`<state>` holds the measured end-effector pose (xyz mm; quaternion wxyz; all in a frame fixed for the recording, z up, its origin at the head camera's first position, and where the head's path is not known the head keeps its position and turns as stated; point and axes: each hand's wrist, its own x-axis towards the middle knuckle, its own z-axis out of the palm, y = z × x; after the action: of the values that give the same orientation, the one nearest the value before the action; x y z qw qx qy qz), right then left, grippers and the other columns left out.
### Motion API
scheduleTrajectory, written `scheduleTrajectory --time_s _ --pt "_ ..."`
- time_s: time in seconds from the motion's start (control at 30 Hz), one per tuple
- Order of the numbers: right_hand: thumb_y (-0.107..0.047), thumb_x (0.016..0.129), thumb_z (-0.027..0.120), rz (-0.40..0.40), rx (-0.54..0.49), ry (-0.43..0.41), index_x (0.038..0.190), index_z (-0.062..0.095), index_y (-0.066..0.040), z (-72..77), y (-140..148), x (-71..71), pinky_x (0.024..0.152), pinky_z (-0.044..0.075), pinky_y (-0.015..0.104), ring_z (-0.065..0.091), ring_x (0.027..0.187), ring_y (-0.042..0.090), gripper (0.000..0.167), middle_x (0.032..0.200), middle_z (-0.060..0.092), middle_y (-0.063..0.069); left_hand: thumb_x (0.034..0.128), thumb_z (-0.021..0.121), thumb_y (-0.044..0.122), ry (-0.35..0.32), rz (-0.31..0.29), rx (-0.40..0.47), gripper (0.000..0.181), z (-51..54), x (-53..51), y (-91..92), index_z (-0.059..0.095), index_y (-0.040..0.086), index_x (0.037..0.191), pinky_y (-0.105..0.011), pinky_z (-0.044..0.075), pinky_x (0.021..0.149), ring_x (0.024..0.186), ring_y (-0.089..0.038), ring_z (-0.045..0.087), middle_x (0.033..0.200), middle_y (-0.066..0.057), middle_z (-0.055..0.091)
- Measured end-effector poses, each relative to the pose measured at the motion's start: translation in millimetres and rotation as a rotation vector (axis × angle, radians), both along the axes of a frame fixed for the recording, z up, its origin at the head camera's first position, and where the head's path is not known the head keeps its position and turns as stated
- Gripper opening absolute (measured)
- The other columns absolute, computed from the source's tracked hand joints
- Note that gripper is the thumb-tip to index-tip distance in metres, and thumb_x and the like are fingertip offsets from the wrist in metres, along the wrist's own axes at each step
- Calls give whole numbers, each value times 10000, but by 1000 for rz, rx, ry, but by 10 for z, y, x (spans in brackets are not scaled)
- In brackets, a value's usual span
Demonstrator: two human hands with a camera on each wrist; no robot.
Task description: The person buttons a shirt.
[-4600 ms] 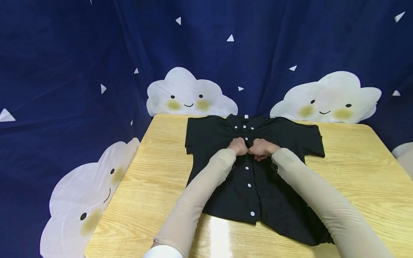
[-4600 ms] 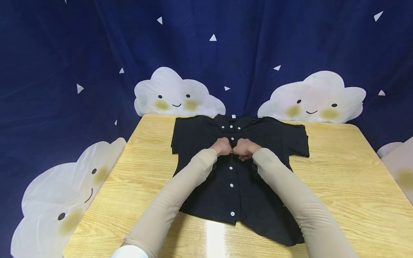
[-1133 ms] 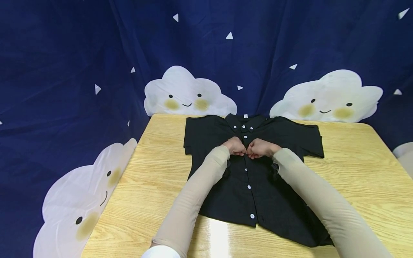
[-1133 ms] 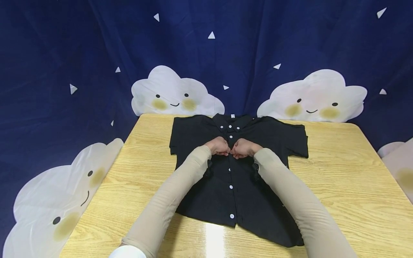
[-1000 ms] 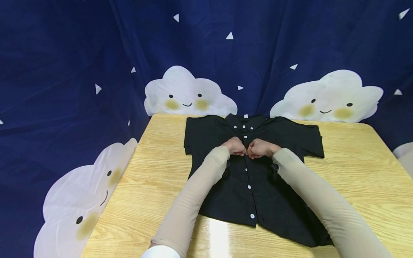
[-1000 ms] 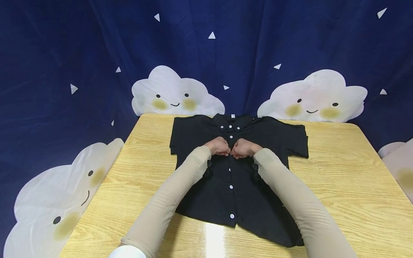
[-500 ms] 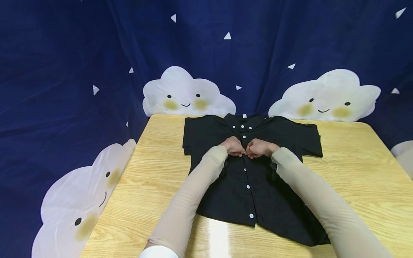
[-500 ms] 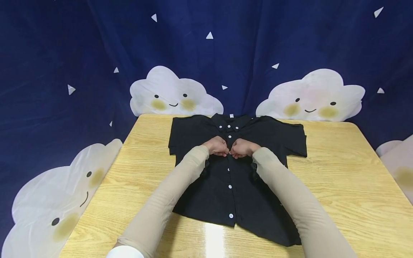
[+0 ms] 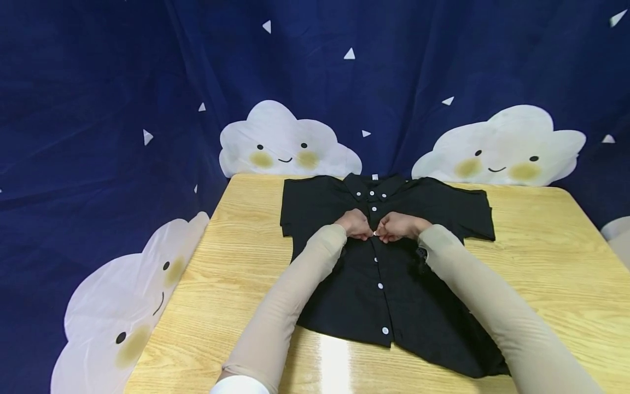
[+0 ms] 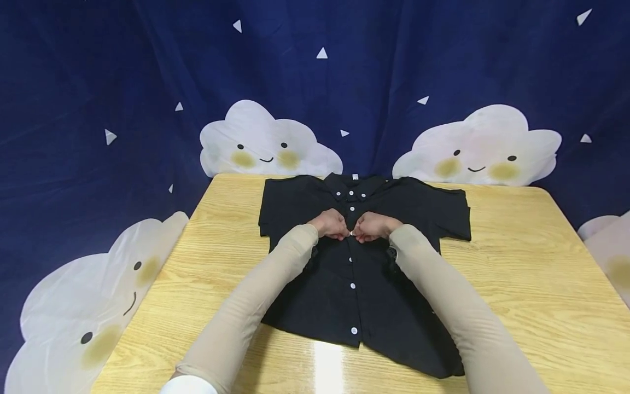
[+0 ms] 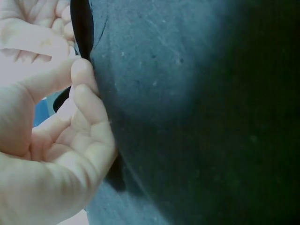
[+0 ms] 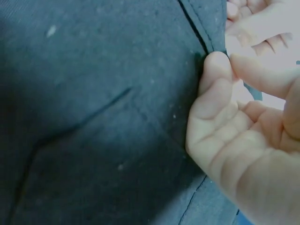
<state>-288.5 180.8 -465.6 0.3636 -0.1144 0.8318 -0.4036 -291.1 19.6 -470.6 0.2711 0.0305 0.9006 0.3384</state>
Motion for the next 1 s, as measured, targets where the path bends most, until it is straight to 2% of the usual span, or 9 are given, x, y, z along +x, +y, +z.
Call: scheduleTrajectory --time_s 0.17,0.33,0.47,0.6,0.7,0.83,0.93,1.0 --pt "4 903 498 -6 14 59 779 578 24 -4 4 51 601 450 247 546 667 133 149 705 555 46 834 712 116 27 8 26 209 15 47 -5 649 86 637 -199 463 509 495 -77 573 554 6 615" --pt "24 884 484 -21 67 93 820 590 21 -17 16 103 614 453 254 547 680 144 124 723 549 50 835 720 145 52 23 16 213 24 111 -8 632 91 648 -225 456 541 518 -90 574 579 1 625" --pt "25 862 512 -19 96 150 813 590 4 -46 17 154 618 422 266 528 663 158 95 714 548 47 845 706 157 81 -4 11 219 22 142 -18 618 99 653 -238 438 552 533 -98 564 590 0 617" --pt "-14 842 584 -13 125 245 761 579 -29 -58 13 222 605 396 274 513 647 164 83 693 547 29 850 683 127 86 -34 59 189 19 164 -31 630 94 672 -229 421 552 561 -107 555 599 -2 600" --pt "-43 834 631 -15 129 283 782 582 -39 -52 9 288 610 391 280 505 669 168 71 722 547 23 849 667 105 95 -50 77 191 21 198 -50 631 94 661 -222 402 536 571 -109 535 602 7 588" --pt "-50 815 672 21 141 324 830 575 -37 -19 0 395 613 387 288 497 671 176 98 744 551 33 853 645 117 151 -95 -17 295 38 286 -89 535 116 580 -241 351 471 507 -131 461 549 18 500" --pt "-67 803 697 70 192 392 818 565 -58 -1 -13 468 592 388 283 493 638 168 133 713 544 21 874 629 153 167 -144 -89 366 39 366 -121 465 141 546 -251 325 434 458 -140 426 511 19 435" --pt "-80 800 706 91 234 433 800 560 -76 7 -22 511 576 387 282 490 619 166 146 695 534 13 884 627 168 168 -178 -99 367 39 426 -136 481 141 548 -252 328 433 454 -143 437 506 16 433"
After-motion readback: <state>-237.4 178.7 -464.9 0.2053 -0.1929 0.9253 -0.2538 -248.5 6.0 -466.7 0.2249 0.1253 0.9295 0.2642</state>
